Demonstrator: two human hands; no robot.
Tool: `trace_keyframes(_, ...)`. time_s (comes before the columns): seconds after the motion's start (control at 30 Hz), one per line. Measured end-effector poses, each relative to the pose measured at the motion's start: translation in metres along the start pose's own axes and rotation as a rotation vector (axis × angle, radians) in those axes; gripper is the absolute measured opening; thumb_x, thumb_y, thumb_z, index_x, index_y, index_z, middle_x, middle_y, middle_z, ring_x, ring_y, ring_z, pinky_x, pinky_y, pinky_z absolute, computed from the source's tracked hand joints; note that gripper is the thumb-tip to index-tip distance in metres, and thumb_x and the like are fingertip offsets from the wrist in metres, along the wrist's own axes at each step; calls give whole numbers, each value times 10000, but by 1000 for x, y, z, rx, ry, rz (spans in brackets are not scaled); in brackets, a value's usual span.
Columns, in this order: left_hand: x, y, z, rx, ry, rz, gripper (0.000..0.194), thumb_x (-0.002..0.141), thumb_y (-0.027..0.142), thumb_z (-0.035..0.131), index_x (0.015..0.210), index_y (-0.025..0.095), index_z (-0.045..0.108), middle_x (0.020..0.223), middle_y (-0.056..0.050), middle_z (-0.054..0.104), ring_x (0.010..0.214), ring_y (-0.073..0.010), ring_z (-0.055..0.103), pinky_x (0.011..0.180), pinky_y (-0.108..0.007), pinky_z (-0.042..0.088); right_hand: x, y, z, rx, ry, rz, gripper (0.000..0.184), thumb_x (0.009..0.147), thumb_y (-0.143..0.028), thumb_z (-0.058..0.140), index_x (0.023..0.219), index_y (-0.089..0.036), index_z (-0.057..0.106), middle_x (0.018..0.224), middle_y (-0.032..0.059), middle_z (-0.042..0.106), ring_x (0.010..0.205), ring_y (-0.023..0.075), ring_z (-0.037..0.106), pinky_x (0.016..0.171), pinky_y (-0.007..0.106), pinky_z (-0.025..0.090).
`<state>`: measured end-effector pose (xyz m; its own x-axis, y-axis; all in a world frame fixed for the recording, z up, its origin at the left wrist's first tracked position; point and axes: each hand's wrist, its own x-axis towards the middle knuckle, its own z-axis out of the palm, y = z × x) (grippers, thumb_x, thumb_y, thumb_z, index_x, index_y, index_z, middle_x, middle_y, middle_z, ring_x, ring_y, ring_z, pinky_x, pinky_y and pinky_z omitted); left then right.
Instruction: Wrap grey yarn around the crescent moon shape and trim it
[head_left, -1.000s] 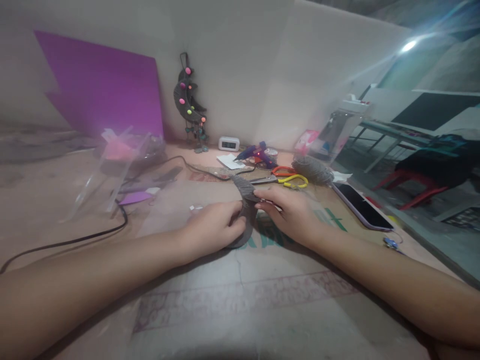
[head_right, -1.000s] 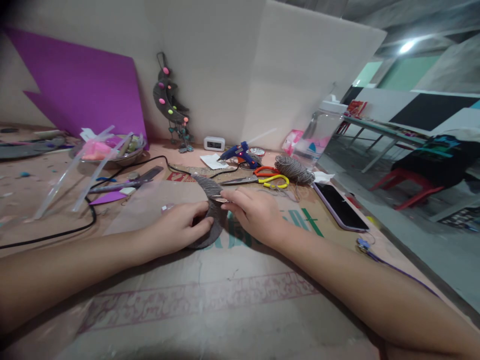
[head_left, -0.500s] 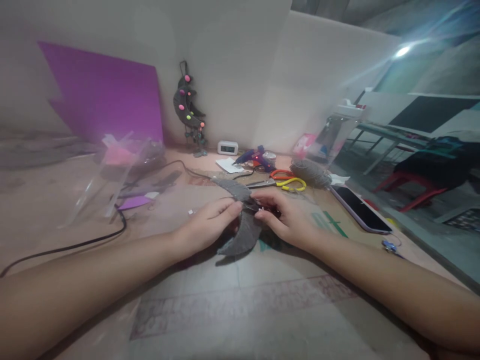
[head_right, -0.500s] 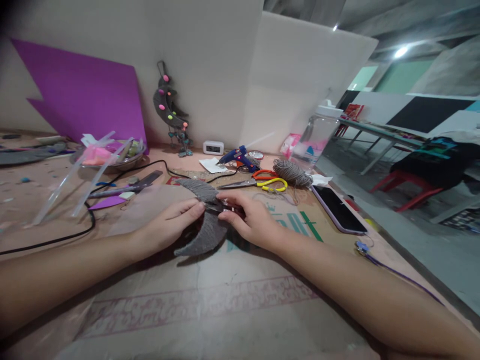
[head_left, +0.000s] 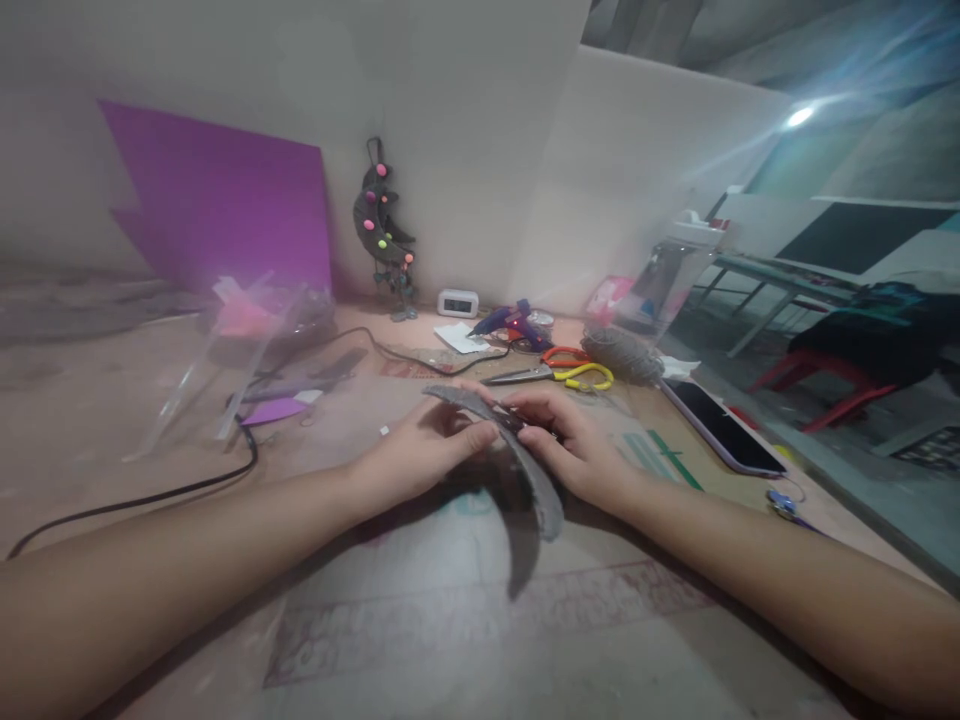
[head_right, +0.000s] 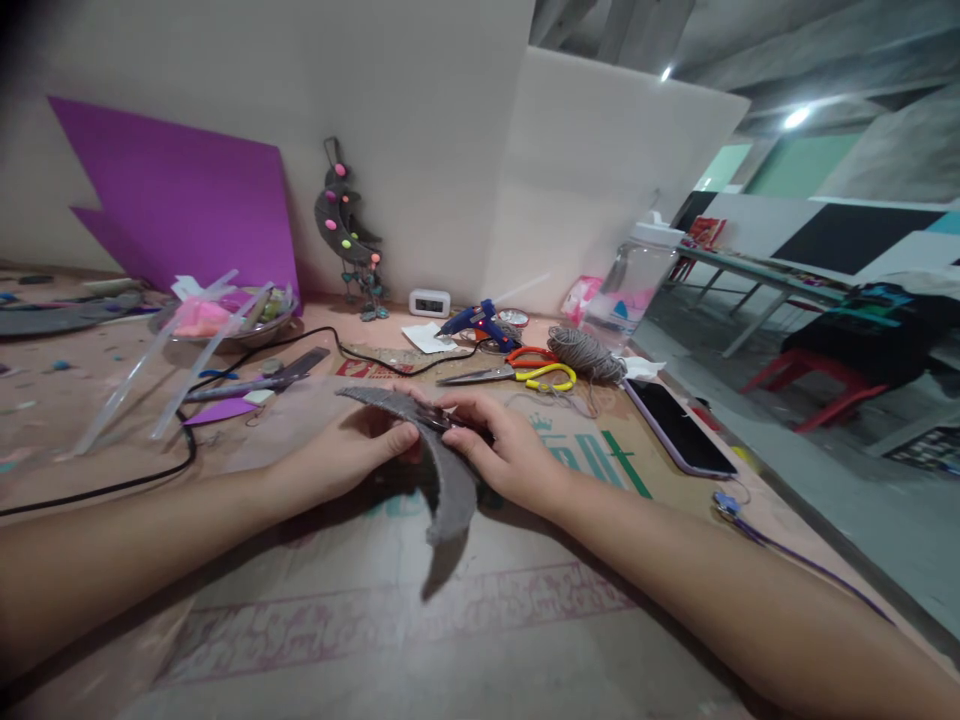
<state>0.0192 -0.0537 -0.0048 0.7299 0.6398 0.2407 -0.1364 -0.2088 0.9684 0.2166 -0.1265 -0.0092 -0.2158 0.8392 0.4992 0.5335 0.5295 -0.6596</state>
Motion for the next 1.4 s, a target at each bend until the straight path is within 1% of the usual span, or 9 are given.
trace_keyframes(0.1,2,-2,-2,27,2,-50,238,822,413,618,866,191,542,764,-3,600,679,-151,561,624,-263,446,1,6,1,65,54,56,252,935,-321,543,1166,-219,549,1065,75,664,948,188,653,825,339,536)
trace_keyframes(0.17,3,-3,-2,44,13,-96,254,838,432,592,820,182,546,698,7,563,628,-136,532,585,-253,421,2,9,1,106,127,103,242,933,-343,540,1139,-217,556,957,51,655,832,165,644,724,297,535)
trace_keyframes(0.27,5,-3,-2,-26,1,-117,281,841,448,588,852,173,532,679,26,523,569,-103,490,537,-231,395,5,11,1,131,190,163,236,937,-363,517,1114,-210,551,769,1,595,666,132,578,599,254,494)
trace_keyframes(0.5,5,-10,-2,-125,16,-143,279,885,432,549,958,163,531,662,40,503,524,-77,469,506,-204,383,7,3,-3,-82,227,92,217,878,-276,598,1089,-225,609,1000,49,675,860,169,630,780,320,518)
trace_keyframes(0.73,2,-9,0,-126,3,-172,312,902,456,518,968,157,575,644,35,501,522,-82,459,488,-206,378,7,-1,-5,-228,170,40,219,869,-245,616,1081,-211,663,925,51,712,750,165,636,693,303,530)
trace_keyframes(0.87,2,-9,0,-127,3,-172,333,899,464,520,1000,155,590,645,33,506,518,-84,466,482,-208,377,7,2,-6,-268,156,22,215,874,-268,618,1075,-215,674,954,58,727,770,173,653,707,312,534)
trace_keyframes(1.0,2,-9,0,-127,-1,-185,353,897,477,517,1019,154,594,618,39,510,497,-80,465,475,-204,376,7,6,-6,-306,163,5,215,888,-297,611,1076,-216,676,980,65,731,780,177,654,702,311,526)
trace_keyframes(1.17,2,-9,-1,-141,-12,-192,380,888,481,535,1072,152,584,608,41,513,481,-84,471,463,-206,386,5,10,-6,-356,184,-75,228,900,-326,609,1087,-207,662,885,52,713,732,168,630,671,299,509)
trace_keyframes(1.4,2,-12,-1,-168,-55,-203,350,877,502,549,919,155,562,592,41,497,479,-82,460,467,-208,376,5,12,-7,-396,182,-115,235,914,-339,592,1107,-220,650,871,48,705,722,163,634,655,292,512)
